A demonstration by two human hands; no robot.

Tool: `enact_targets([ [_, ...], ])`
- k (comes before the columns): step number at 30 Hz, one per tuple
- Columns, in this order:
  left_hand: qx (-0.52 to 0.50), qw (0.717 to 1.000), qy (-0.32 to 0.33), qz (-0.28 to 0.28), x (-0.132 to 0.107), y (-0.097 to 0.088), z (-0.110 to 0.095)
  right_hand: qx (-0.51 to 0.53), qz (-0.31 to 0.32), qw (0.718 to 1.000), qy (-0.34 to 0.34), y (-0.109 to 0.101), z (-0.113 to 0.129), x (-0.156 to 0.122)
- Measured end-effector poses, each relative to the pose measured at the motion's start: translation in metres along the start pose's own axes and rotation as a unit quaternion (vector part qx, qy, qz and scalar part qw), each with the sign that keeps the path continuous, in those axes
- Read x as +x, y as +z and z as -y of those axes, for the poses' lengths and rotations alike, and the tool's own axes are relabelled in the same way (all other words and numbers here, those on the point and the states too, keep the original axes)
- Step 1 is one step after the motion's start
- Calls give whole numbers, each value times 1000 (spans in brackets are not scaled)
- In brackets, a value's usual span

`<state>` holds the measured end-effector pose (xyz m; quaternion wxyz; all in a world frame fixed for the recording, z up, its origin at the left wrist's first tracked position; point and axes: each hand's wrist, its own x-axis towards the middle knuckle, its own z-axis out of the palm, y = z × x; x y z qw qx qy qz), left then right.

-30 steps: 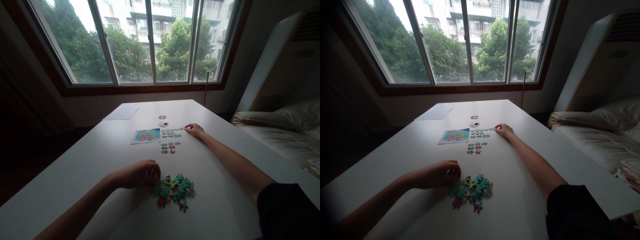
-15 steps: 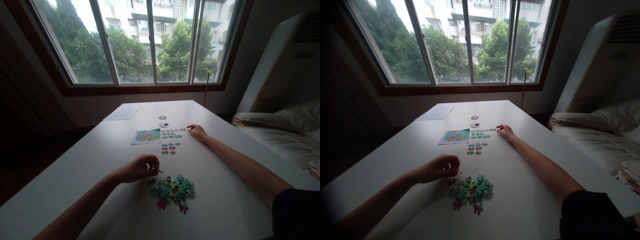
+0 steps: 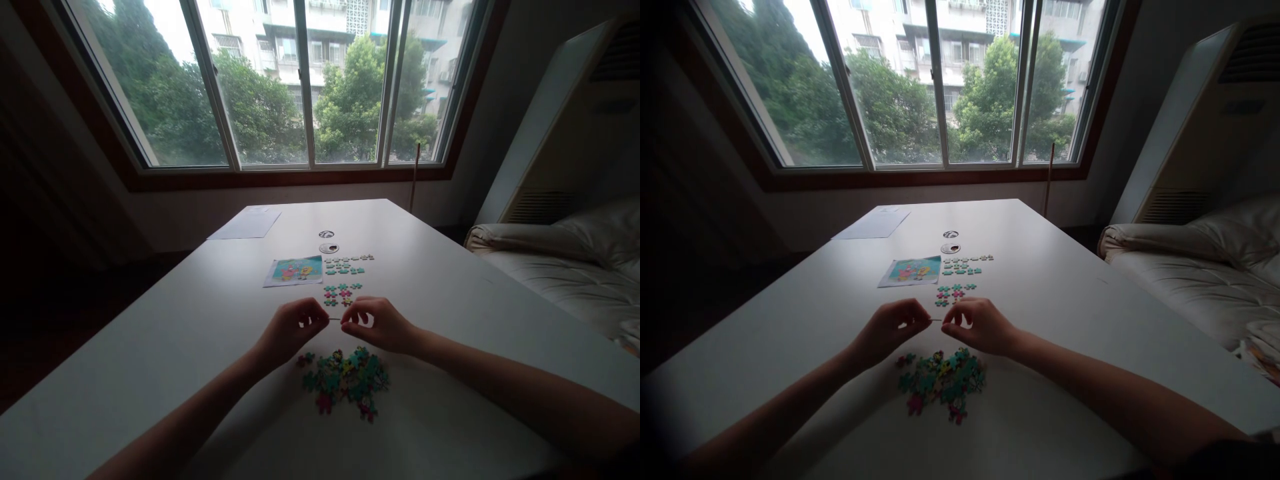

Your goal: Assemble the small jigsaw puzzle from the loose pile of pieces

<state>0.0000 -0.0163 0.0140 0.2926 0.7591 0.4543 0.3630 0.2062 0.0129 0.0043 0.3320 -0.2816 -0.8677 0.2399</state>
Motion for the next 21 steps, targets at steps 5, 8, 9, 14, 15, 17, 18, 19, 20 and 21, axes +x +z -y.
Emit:
enact_targets([
  [5, 91, 992, 80, -19, -3, 0, -10, 5, -35, 999, 10, 2, 1, 1],
  [8, 98, 990, 103, -15, -3, 0, -10, 6, -48, 999, 12, 2, 0, 2],
  [9, 98, 989, 107, -13, -3, 0, -10, 7, -53, 999, 11, 1, 1, 2],
  [14, 104, 989, 105, -10, -4, 0, -10, 3, -62, 998, -13, 0, 2, 1],
  [15, 104, 989, 104, -8, -4, 0, -10, 3, -61, 998, -18, 1, 2, 1],
  [17, 101, 989, 106, -6, -4, 0, -10, 1, -61, 998, -25, 2, 2, 1],
  [18, 100, 989, 107, -5, -4, 0, -10, -1, -63, 998, -27, 2, 1, 0],
  [19, 99, 989, 109, -5, -4, 1, -10, -5, -66, 997, -30, 2, 1, 0],
  [20, 99, 989, 112, -4, -4, 1, -11, -11, -67, 997, -35, 3, 1, 0],
  [21, 97, 989, 114, -4, -4, 1, -11, -20, -68, 997, -41, 3, 2, -1],
])
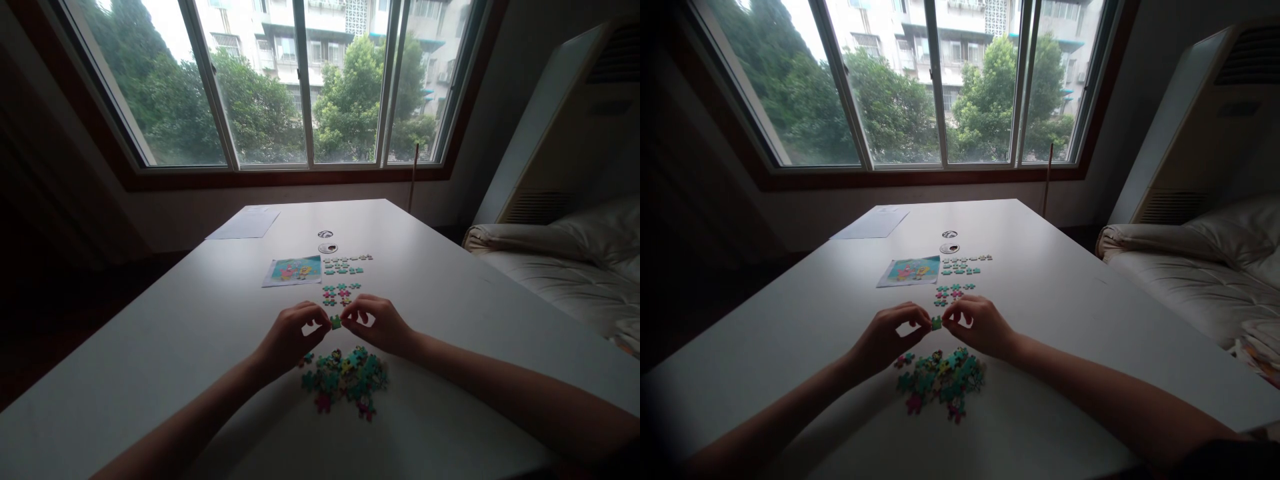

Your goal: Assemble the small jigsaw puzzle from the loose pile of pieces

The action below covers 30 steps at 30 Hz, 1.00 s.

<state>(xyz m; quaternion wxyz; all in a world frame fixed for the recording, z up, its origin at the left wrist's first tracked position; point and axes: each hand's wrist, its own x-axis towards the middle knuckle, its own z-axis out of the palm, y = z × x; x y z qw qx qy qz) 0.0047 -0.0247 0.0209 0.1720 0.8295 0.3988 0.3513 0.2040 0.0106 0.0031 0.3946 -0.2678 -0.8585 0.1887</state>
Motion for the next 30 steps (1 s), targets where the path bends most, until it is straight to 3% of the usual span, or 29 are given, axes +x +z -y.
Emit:
enact_targets([
  [7, 14, 1000, -9, 12, 2, -11, 5, -56, -46, 997, -32, -13, -8, 0],
  [12, 57, 986, -20, 153, 0, -33, 22, -18, -128, 991, 47, -26, -34, 1],
  [17, 57, 965, -61, 250, -4, -46, 29, 50, -182, 972, 143, -22, -54, 0],
  [24, 60, 953, -85, 285, -5, -40, 20, 65, -168, 974, 140, -19, -52, -3],
  [30, 63, 951, -66, 297, -6, -34, 26, 62, -170, 975, 130, -21, -52, -6],
])
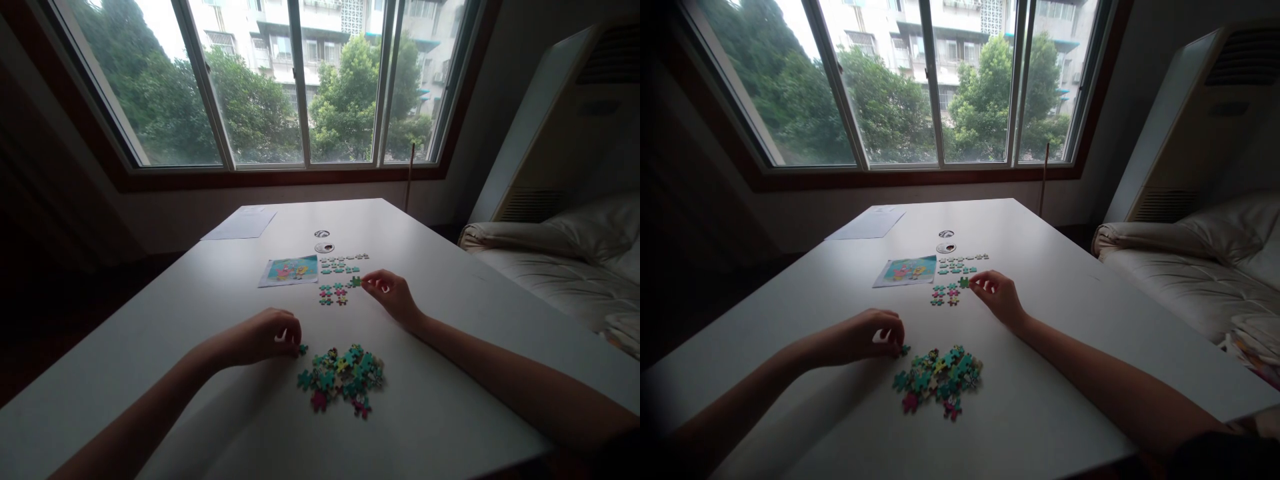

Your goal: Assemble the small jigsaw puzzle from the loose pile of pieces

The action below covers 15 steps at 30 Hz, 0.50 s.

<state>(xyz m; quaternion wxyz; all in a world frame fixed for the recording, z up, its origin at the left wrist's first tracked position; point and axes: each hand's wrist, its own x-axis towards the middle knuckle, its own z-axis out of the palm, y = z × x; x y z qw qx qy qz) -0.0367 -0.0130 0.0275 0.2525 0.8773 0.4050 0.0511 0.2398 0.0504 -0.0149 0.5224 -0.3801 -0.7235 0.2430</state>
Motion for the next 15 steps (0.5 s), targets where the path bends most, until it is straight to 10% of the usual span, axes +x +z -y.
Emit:
enact_targets([
  [15, 38, 998, -40, -12, -11, -7, -4, -106, 37, 993, -21, 11, -24, 33],
])
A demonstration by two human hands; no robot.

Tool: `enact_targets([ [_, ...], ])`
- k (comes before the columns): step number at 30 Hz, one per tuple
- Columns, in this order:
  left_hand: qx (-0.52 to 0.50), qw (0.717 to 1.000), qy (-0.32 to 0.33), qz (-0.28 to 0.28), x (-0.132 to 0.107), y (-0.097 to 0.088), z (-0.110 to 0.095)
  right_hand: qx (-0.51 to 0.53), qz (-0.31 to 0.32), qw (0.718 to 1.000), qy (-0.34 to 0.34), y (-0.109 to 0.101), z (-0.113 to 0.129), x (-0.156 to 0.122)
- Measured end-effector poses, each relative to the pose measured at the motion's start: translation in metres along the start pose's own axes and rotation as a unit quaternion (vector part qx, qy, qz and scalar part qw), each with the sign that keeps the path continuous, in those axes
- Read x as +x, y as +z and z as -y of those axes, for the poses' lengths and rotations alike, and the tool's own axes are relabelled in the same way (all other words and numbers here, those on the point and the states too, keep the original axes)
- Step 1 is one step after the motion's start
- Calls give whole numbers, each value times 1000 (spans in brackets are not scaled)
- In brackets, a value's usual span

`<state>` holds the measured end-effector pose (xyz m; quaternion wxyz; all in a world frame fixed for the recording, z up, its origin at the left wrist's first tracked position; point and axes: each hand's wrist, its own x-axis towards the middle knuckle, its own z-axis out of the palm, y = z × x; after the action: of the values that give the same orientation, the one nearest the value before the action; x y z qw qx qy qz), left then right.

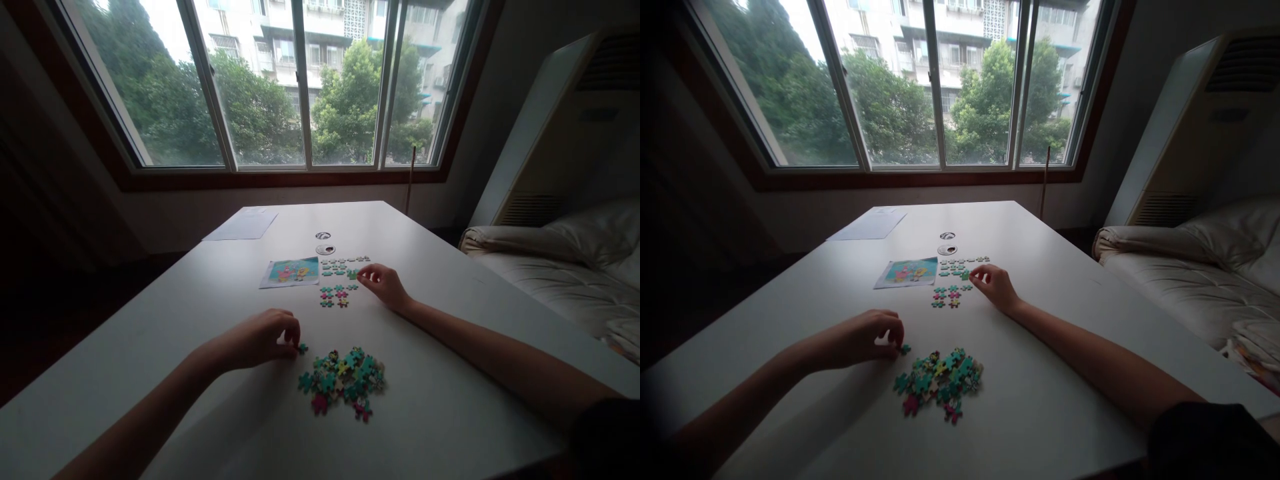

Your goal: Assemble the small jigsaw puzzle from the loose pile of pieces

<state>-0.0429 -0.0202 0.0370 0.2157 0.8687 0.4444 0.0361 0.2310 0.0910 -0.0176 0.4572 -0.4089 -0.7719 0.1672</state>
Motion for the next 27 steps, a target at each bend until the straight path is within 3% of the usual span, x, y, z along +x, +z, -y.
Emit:
enact_targets([
  [7, -8, 1000, 9, 3, -4, -4, 5, -60, -10, 997, 43, 2, -36, 41],
  [12, -14, 1000, 3, 14, -4, -4, 8, -72, 41, 994, 67, 7, -55, 59],
  [20, -30, 999, -13, 24, -3, -2, 7, -115, 106, 982, 106, 15, -67, 67],
  [27, -16, 1000, -11, 10, -4, -3, 1, -139, 129, 975, 117, 11, -61, 69],
])
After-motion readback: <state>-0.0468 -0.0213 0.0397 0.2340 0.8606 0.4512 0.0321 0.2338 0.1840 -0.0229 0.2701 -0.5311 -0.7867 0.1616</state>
